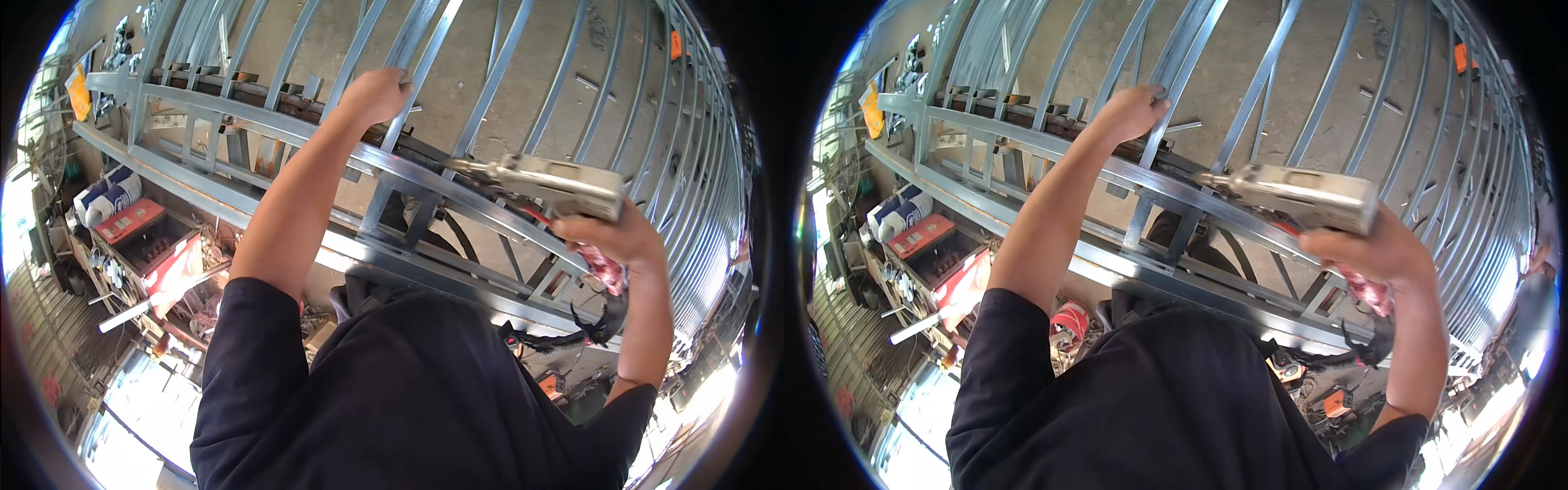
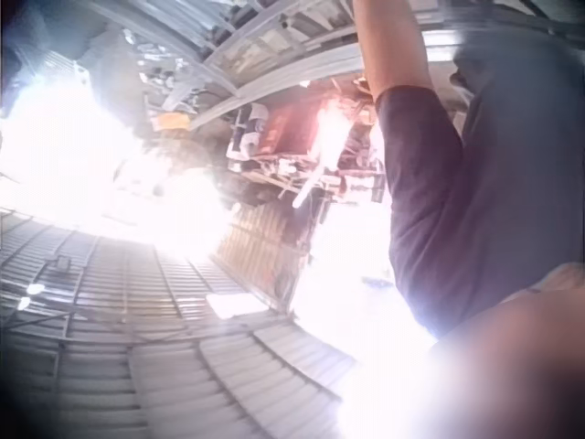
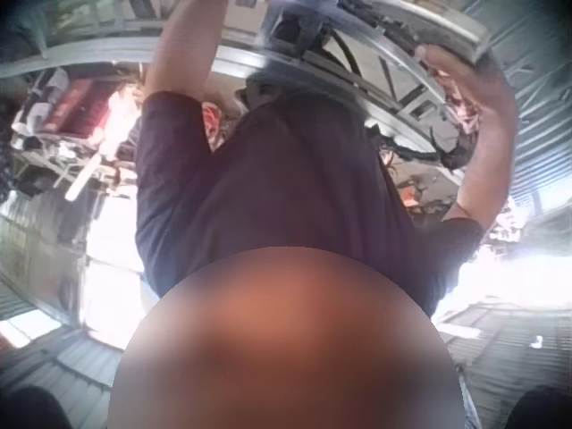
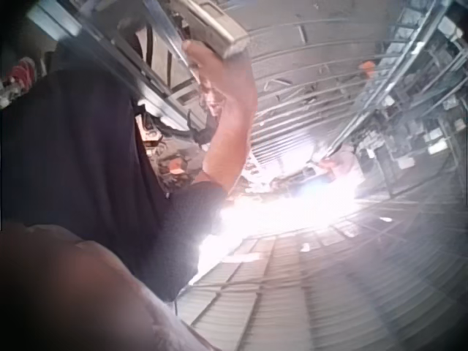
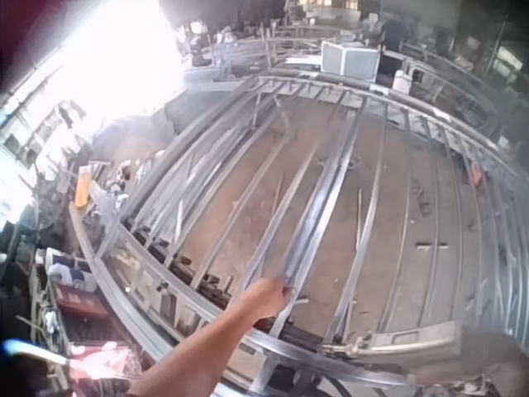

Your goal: The person welds multiple joints on a large metal frame structure using a handheld welding torch. They move along the frame, applying welds at various intersections while holding the frame with the other hand.

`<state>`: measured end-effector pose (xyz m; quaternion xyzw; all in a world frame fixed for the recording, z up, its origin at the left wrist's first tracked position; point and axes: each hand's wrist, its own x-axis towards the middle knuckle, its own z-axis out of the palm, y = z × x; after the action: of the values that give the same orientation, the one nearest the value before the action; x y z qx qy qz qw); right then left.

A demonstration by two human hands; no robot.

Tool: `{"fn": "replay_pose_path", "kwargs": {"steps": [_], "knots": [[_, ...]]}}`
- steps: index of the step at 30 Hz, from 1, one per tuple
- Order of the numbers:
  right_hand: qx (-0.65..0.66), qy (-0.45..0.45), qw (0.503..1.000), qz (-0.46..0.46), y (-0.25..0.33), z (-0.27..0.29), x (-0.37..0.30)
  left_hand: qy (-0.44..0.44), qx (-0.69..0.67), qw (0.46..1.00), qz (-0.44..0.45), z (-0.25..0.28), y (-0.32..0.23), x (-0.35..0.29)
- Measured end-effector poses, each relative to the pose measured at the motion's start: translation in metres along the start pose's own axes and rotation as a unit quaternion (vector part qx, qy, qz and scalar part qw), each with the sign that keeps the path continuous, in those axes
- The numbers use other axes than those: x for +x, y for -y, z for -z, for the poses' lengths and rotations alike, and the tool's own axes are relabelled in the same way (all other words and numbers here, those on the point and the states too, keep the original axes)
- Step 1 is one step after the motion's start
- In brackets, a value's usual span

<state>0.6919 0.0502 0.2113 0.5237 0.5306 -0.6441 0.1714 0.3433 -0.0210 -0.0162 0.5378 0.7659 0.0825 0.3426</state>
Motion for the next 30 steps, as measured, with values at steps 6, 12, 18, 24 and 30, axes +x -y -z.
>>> {"fn": "replay_pose_path", "kwargs": {"steps": [6, 12, 18, 24, 30], "knots": [[0.015, 0.087, 0.996, 0.006, 0.001, -0.015, 0.087, 0.066, -0.036, 0.997, 0.011, 0.001, 0.0, 0.012], [0.061, 0.134, 0.988, 0.038, -0.004, -0.028, 0.13, 0.053, -0.052, 0.997, 0.024, 0.001, -0.001, 0.01], [0.066, 0.16, 0.984, 0.045, -0.007, -0.026, 0.141, 0.032, -0.049, 0.997, 0.045, -0.004, -0.003, 0.009], [0.057, 0.159, 0.985, 0.037, -0.009, -0.026, 0.143, 0.025, -0.031, 0.998, 0.054, -0.007, -0.004, 0.009], [0.064, 0.16, 0.984, 0.032, -0.008, -0.027, 0.141, 0.062, -0.041, 0.995, 0.067, -0.003, -0.005, 0.012]]}}
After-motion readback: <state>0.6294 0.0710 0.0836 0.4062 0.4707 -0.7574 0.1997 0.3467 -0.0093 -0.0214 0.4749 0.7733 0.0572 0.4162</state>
